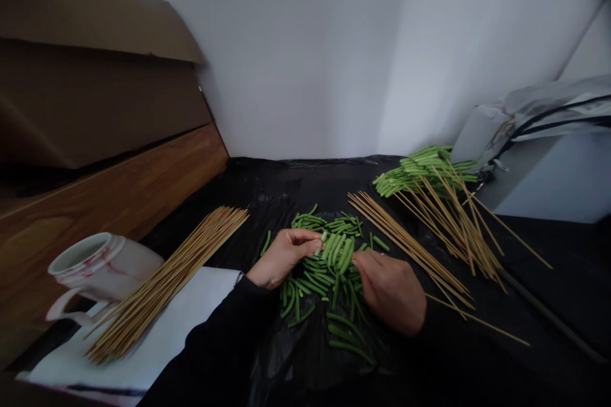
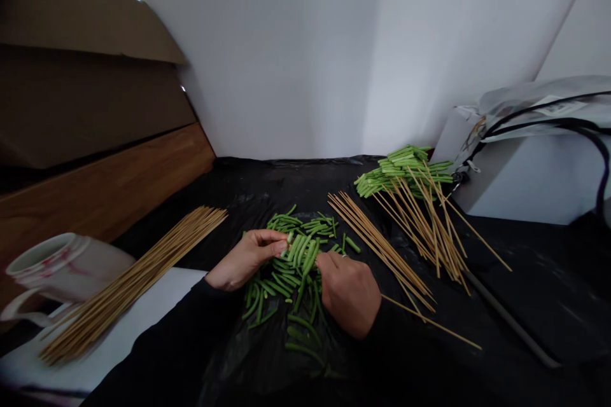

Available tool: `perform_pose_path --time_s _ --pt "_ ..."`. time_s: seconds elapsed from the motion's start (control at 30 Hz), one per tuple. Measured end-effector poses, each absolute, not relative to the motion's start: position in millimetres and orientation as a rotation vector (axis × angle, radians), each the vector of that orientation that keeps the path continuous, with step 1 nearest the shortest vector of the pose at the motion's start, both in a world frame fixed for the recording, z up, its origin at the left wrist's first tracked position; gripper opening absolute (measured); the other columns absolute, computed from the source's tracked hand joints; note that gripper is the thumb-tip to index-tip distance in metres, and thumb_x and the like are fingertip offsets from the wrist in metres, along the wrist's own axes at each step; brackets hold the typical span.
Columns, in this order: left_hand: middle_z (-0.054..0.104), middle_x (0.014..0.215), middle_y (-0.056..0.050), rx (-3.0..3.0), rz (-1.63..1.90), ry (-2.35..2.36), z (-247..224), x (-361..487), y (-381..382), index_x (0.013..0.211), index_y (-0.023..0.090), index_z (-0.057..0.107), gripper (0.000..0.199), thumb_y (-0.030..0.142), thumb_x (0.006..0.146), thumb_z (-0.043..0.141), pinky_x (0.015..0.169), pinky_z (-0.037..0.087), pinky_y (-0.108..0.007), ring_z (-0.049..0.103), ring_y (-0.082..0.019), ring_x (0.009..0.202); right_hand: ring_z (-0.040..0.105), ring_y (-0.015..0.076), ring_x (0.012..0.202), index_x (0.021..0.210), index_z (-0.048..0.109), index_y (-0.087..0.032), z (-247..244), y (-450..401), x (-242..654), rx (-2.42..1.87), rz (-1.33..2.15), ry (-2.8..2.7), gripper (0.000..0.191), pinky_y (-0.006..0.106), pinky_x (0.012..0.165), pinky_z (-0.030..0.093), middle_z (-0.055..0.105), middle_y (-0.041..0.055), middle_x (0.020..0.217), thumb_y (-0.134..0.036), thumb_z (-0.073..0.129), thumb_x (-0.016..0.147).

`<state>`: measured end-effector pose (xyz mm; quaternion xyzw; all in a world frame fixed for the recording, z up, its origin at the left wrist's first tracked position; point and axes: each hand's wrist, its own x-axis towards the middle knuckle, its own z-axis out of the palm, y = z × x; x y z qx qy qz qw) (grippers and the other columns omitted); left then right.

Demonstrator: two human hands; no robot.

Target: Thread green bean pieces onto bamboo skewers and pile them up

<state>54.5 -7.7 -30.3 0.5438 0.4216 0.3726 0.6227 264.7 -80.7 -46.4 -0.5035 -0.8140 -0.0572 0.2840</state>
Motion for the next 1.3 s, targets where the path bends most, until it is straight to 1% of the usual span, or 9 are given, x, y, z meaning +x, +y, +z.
perform_pose_path --time_s 0.33,0.63,0.77,0.87,1.0,1.07,1.2,1.3 --pt "0.069 0.072 -0.003 1.277 0.867 1.001 -26.0 57.7 -10.6 0.083 0.015 0.075 0.023 0.028 0.065 0.079 0.065 0.040 -0.024 0.054 -0.011 0.064 0.053 0.0136 0.065 0.079 0.056 -0.018 -46.9 -80.5 264.3 -1.358 -0.138 -2.184 0.024 0.029 0.061 0.028 0.058 0.0011 0.072 -0.013 0.036 0.091" --pt "0.071 0.074 -0.004 1.259 0.878 1.002 -25.1 59.8 -11.9 0.084 0.014 0.075 0.025 0.029 0.065 0.079 0.068 0.042 -0.025 0.057 -0.011 0.065 0.054 0.0135 0.065 0.079 0.056 -0.019 -46.6 -79.3 264.0 -1.356 -0.153 -2.170 0.023 0.029 0.061 0.029 0.058 0.0004 0.071 -0.014 0.037 0.091" --pt "0.071 0.081 -0.004 1.213 0.988 0.960 -19.4 64.8 -15.4 0.086 0.015 0.073 0.025 0.030 0.065 0.078 0.071 0.044 -0.025 0.059 -0.012 0.069 0.055 0.0137 0.068 0.082 0.057 -0.018 -42.2 -77.2 264.1 -1.344 -0.171 -2.157 0.023 0.028 0.063 0.031 0.059 0.0010 0.072 -0.014 0.037 0.092" --pt "0.070 0.083 -0.004 1.188 1.062 0.966 -15.1 66.2 -16.5 0.086 0.015 0.073 0.026 0.030 0.066 0.078 0.071 0.045 -0.025 0.060 -0.012 0.071 0.057 0.0138 0.070 0.090 0.059 -0.018 -39.4 -76.2 266.1 -1.343 -0.217 -2.164 0.023 0.027 0.064 0.032 0.061 0.0021 0.075 -0.015 0.036 0.093" --pt "0.069 0.084 -0.003 1.054 1.207 1.007 -12.2 61.3 -12.1 0.085 0.015 0.072 0.027 0.030 0.063 0.079 0.068 0.045 -0.024 0.060 -0.012 0.072 0.060 0.0136 0.074 0.099 0.060 -0.018 -38.3 -74.5 271.0 -1.387 -0.280 -2.146 0.024 0.025 0.064 0.034 0.065 0.0036 0.081 -0.016 0.037 0.094" --pt "0.069 0.084 -0.003 0.962 1.294 1.010 -12.0 57.0 -7.7 0.084 0.015 0.072 0.028 0.030 0.062 0.080 0.067 0.045 -0.023 0.059 -0.012 0.073 0.060 0.0137 0.076 0.100 0.061 -0.018 -38.1 -73.4 273.3 -1.385 -0.281 -2.131 0.024 0.025 0.065 0.036 0.066 0.0039 0.083 -0.018 0.038 0.094" --pt "0.068 0.080 -0.001 0.807 1.474 1.000 -13.5 48.0 2.5 0.083 0.015 0.072 0.027 0.027 0.060 0.082 0.061 0.043 -0.019 0.057 -0.008 0.068 0.061 0.0148 0.081 0.101 0.062 -0.018 -36.6 -71.8 277.3 -1.387 -0.279 -2.121 0.024 0.025 0.070 0.039 0.066 0.0046 0.086 -0.019 0.039 0.095" --pt "0.069 0.082 -0.002 0.742 1.572 0.984 -14.4 43.4 8.2 0.084 0.014 0.073 0.027 0.024 0.060 0.082 0.059 0.043 -0.017 0.057 -0.008 0.069 0.061 0.0150 0.084 0.104 0.062 -0.018 -34.2 -70.8 280.9 -1.399 -0.265 -2.141 0.025 0.025 0.073 0.041 0.066 0.0047 0.088 -0.018 0.039 0.094"
